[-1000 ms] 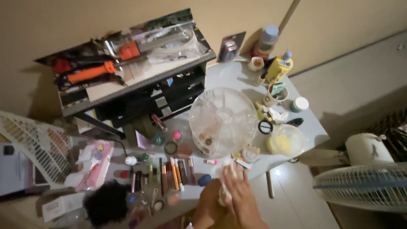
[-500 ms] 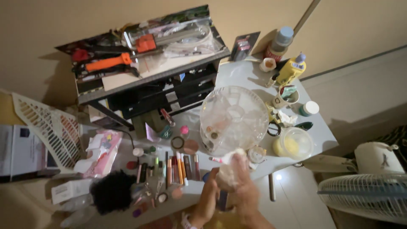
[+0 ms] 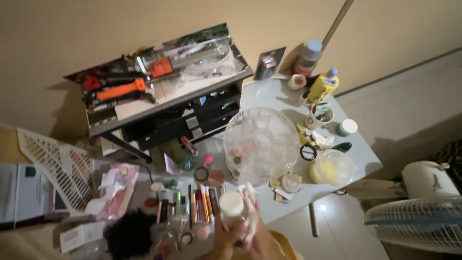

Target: The person removes various cosmetic items from a clear rotating organizer on a cluttered table, wipes each item with a tissue, and places them on the table. The person continues handling and wiping multiple small cosmetic containers and compacts throughout the clip.

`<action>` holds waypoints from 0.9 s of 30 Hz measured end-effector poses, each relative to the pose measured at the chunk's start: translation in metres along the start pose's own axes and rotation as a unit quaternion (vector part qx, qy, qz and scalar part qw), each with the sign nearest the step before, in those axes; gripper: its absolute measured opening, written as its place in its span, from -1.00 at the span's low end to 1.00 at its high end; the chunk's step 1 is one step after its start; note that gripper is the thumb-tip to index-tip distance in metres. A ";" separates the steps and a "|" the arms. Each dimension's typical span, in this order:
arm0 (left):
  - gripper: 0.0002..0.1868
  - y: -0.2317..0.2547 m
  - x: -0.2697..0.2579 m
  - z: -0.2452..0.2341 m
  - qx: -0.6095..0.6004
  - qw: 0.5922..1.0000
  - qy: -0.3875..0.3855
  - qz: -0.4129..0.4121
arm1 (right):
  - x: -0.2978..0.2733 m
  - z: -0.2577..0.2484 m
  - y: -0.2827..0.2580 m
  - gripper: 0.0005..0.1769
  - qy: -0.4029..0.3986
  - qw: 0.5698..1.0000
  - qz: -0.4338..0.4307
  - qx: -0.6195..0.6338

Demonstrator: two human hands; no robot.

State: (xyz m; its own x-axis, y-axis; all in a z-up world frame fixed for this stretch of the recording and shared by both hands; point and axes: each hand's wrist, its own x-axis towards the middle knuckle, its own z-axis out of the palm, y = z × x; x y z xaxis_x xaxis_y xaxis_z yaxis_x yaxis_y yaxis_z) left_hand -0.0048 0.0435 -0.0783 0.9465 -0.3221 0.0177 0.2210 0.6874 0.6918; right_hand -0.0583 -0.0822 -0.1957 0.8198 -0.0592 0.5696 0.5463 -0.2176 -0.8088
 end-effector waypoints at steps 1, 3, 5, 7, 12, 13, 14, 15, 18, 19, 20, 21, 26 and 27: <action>-0.26 -0.007 0.002 -0.001 0.014 0.999 -0.010 -0.047 | 0.031 -0.016 -0.036 -0.39 -0.005 0.979 0.202 -0.010; -0.34 -0.006 -0.010 0.016 0.028 0.994 -0.005 -0.107 | 0.053 -0.031 -0.094 -0.27 -0.015 0.910 0.413 -0.012; 0.01 0.010 0.005 0.049 -0.022 0.974 -0.108 0.197 | 0.078 -0.025 -0.098 -0.07 0.008 0.866 0.500 -0.010; -0.36 0.040 0.004 0.076 0.207 0.949 0.003 0.237 | 0.093 -0.027 -0.094 -0.21 0.010 0.863 0.505 0.006; -0.35 0.055 0.006 0.110 0.441 0.858 0.014 0.265 | 0.077 -0.018 -0.096 -0.53 -0.009 0.815 0.573 0.087; -0.71 0.044 0.016 0.136 0.506 0.741 0.224 0.381 | 0.065 -0.014 -0.090 -0.57 -0.007 0.819 0.565 0.095; -0.83 0.032 0.032 0.164 0.528 0.570 0.416 0.473 | 0.060 -0.013 -0.078 -0.61 -0.004 0.829 0.551 0.100; -0.83 0.018 0.029 0.117 0.524 0.570 0.415 0.477 | 0.051 -0.013 -0.069 -0.61 -0.002 0.832 0.547 0.099; -0.81 0.002 -0.007 0.017 0.649 0.600 0.039 0.467 | 0.019 -0.016 -0.047 -0.73 0.004 0.850 0.513 0.115; -0.70 0.003 -0.014 0.012 0.653 0.641 -0.018 0.404 | 0.008 -0.020 -0.041 -0.79 0.003 0.857 0.500 0.123; -0.32 0.006 -0.018 0.004 0.650 0.675 -0.079 0.338 | -0.001 -0.021 -0.033 -0.85 0.006 0.865 0.484 0.133; -0.32 -0.001 -0.018 -0.003 0.651 0.675 -0.079 0.337 | -0.010 -0.022 -0.027 -0.85 0.006 0.864 0.485 0.133; -0.15 0.005 -0.002 -0.012 0.632 0.744 0.020 0.216 | 0.028 -0.041 -0.058 -0.58 0.080 0.805 0.566 0.160; -0.15 0.009 0.000 -0.004 0.632 0.744 0.023 0.215 | 0.020 -0.059 -0.016 -0.58 0.077 0.804 0.567 0.160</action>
State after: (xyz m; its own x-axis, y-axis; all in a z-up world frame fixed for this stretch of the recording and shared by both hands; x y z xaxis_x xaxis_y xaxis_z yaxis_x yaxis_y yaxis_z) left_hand -0.0021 0.0525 -0.0745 0.8793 -0.2067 0.4292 -0.4749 -0.4503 0.7561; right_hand -0.0609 -0.1377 -0.1633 0.8040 -0.1693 -0.5701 -0.5016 0.3219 -0.8030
